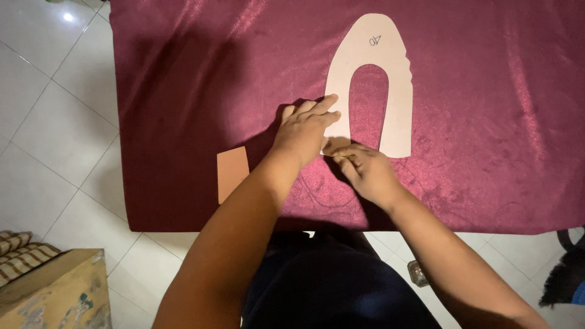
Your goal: The person places a U-shaped paper pattern on a maroon fabric and uses a small stick to trace its outline. They repeatedly reposition the pattern and continue tracing along the edges to mark the fabric for cutting.
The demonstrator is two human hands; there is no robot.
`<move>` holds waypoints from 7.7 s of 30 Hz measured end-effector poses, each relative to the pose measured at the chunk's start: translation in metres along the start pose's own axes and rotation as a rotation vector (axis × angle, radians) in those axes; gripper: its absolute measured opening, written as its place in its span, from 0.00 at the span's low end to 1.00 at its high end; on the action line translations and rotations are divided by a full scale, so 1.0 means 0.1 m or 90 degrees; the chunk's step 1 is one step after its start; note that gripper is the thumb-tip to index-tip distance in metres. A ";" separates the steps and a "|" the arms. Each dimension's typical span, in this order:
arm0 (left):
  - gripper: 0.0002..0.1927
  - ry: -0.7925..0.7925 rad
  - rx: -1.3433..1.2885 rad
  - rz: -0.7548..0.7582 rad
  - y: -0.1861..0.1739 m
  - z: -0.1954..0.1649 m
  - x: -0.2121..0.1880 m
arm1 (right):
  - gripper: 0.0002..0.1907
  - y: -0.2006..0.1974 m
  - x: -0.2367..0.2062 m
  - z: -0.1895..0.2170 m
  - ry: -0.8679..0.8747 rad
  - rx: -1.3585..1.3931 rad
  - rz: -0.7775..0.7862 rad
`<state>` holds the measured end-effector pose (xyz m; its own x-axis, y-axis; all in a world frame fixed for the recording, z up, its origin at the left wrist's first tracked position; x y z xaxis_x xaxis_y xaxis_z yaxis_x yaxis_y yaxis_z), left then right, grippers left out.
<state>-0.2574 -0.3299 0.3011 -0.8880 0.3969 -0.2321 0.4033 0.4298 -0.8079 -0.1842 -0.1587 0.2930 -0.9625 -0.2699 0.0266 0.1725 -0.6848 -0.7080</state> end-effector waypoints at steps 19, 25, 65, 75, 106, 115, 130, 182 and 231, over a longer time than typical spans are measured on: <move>0.32 0.006 -0.010 -0.006 -0.06 -0.08 0.00 | 0.08 -0.21 -0.17 -0.22 0.076 0.033 -0.034; 0.32 0.004 -0.009 0.001 -0.03 -0.07 -0.01 | 0.07 -0.26 -0.13 -0.12 0.049 -0.014 -0.017; 0.38 -0.164 0.160 0.130 0.65 -1.67 0.68 | 0.10 -1.77 0.37 -1.47 0.000 -0.132 -0.084; 0.39 -0.200 0.109 0.080 0.66 -1.73 0.55 | 0.08 -1.74 -0.28 -1.35 -0.008 -0.059 -0.015; 0.50 -0.156 0.250 0.236 0.53 -1.48 0.56 | 0.09 -1.22 -0.71 -0.97 0.059 0.025 -0.048; 0.48 -0.158 0.203 0.222 0.47 -1.56 0.59 | 0.07 -1.32 -0.69 -1.16 0.009 -0.052 -0.057; 0.46 -0.110 0.260 0.147 0.57 -1.49 0.57 | 0.08 -1.22 -0.53 -1.09 -0.005 0.031 0.011; 0.40 -0.203 0.088 0.157 0.65 -1.50 0.57 | 0.10 -1.25 -0.55 -1.18 0.017 0.132 0.069; 0.39 -0.304 0.024 0.218 0.38 -1.80 0.65 | 0.08 -1.66 -0.62 -1.45 0.006 -0.029 0.016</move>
<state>-0.2601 -0.1414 0.3525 -0.7134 0.0948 -0.6943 0.6841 0.3092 -0.6606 -0.1837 0.0697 0.3064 -0.9600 -0.2800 0.0014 0.1874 -0.6464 -0.7397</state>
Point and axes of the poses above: each hand's wrist, its own x-axis towards the middle knuckle, its own y-axis out of the palm, z = x × y, the point moved 2 cm from there along x, towards the middle knuckle, and after that the axes turned 8 degrees about -z, right-handed, at the moved point
